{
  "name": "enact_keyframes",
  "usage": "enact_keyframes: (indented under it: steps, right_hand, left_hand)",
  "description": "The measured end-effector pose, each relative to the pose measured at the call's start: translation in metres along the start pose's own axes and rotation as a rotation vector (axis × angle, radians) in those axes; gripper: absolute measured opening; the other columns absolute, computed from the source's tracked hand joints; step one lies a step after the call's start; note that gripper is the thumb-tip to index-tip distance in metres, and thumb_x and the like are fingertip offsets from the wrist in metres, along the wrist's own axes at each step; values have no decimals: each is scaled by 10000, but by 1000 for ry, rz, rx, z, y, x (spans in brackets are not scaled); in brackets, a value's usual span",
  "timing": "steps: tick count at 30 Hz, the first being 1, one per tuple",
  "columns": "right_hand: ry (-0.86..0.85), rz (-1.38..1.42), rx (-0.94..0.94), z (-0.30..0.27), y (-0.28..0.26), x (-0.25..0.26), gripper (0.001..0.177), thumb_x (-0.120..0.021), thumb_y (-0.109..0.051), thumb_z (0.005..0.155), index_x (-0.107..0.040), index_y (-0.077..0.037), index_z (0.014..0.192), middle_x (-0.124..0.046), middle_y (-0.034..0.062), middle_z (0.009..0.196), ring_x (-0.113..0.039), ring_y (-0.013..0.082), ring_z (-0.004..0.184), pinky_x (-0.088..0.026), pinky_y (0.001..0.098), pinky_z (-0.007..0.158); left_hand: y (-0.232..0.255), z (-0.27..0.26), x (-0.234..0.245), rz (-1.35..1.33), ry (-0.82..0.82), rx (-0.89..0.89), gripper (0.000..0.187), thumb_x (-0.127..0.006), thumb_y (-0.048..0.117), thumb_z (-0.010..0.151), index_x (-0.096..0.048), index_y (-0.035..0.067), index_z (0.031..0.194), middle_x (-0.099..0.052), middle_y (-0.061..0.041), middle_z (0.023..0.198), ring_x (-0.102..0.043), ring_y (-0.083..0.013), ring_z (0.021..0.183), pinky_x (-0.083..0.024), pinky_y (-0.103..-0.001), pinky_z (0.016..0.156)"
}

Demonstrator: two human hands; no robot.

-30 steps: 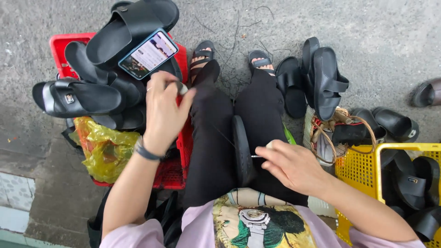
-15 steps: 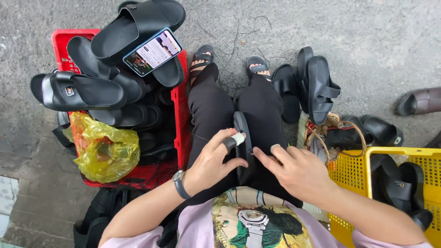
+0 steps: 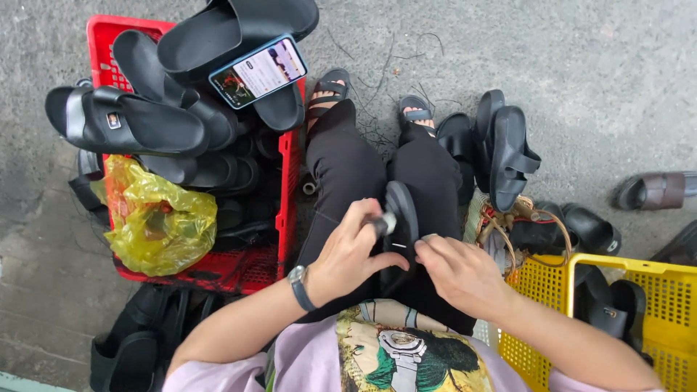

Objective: Hand-sewing the sole of a black sandal to repair or reinforce it.

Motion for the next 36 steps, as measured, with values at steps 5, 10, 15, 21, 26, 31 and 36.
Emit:
enact_keyframes:
  steps: [5, 10, 15, 21, 26, 31, 36]
  right_hand:
    - [27, 115, -184, -18, 0, -1, 375, -654, -124, 836, -547, -63, 1191, -584, 80, 869, -626, 256, 656, -527, 327, 504]
    - [211, 202, -222, -24, 0, -8, 389, -756, -151, 760, -620, -86, 1119, -662, 48, 885, -667, 236, 742, -542, 316, 607]
    - [167, 169, -162, -14, 1, 10, 321, -707, -152, 801, -669, -123, 1118, -627, 63, 873, -639, 260, 720, -537, 341, 624]
    - [-288, -4, -233, -29, 12, 34, 467, -536, -168, 817, -543, -313, 1261, -547, -12, 874, -531, 175, 457, -442, 299, 409]
    - [-528, -257, -275, -52, 19, 55, 585, -464, -211, 804, -419, -296, 1381, -525, -32, 996, -477, 116, 537, -357, 242, 331]
    - [-348, 1066, -521, -14, -20, 26, 345, -507, -76, 866, -597, -112, 1197, -737, 21, 934, -629, 146, 617, -503, 266, 540]
    - [84, 660, -497, -2, -19, 21, 142, -636, -62, 804, -699, -77, 931, -629, -13, 725, -529, 100, 528, -437, 208, 481]
  left_hand:
    - [20, -18, 8, -403, -38, 259, 309, -826, 172, 737, -585, -15, 689, -574, -97, 947, -687, -212, 736, -480, -196, 403]
    - [9, -16, 7, -900, -100, 585, 141, -605, 9, 884, -579, -24, 1019, -673, -129, 708, -557, -89, 413, -425, -162, 342]
    - [2, -17, -4, -416, -161, 561, 84, -678, 51, 776, -602, 36, 810, -672, -106, 642, -639, -169, 504, -430, -234, 370]
    - [15, -13, -3, -277, -82, 276, 174, -743, 59, 762, -589, 17, 831, -565, -105, 926, -630, -196, 688, -502, -235, 559]
    - [24, -12, -12, -177, -152, 176, 358, -709, 12, 756, -536, -29, 1067, -525, -146, 1077, -562, -300, 903, -494, -342, 789]
    - [26, -18, -10, -65, -48, 173, 340, -745, 30, 722, -646, 29, 1047, -540, -43, 755, -496, -189, 611, -438, -287, 560]
    - [24, -25, -5, -19, -43, 161, 370, -776, 108, 751, -622, 24, 1077, -458, -6, 714, -504, -165, 588, -462, -263, 524]
Point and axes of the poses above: each hand's wrist, its own z-axis towards the middle knuckle, its own x-axis out of the back of the hand, y = z × x, the point moved 3 cm from there along z, towards the middle knuckle
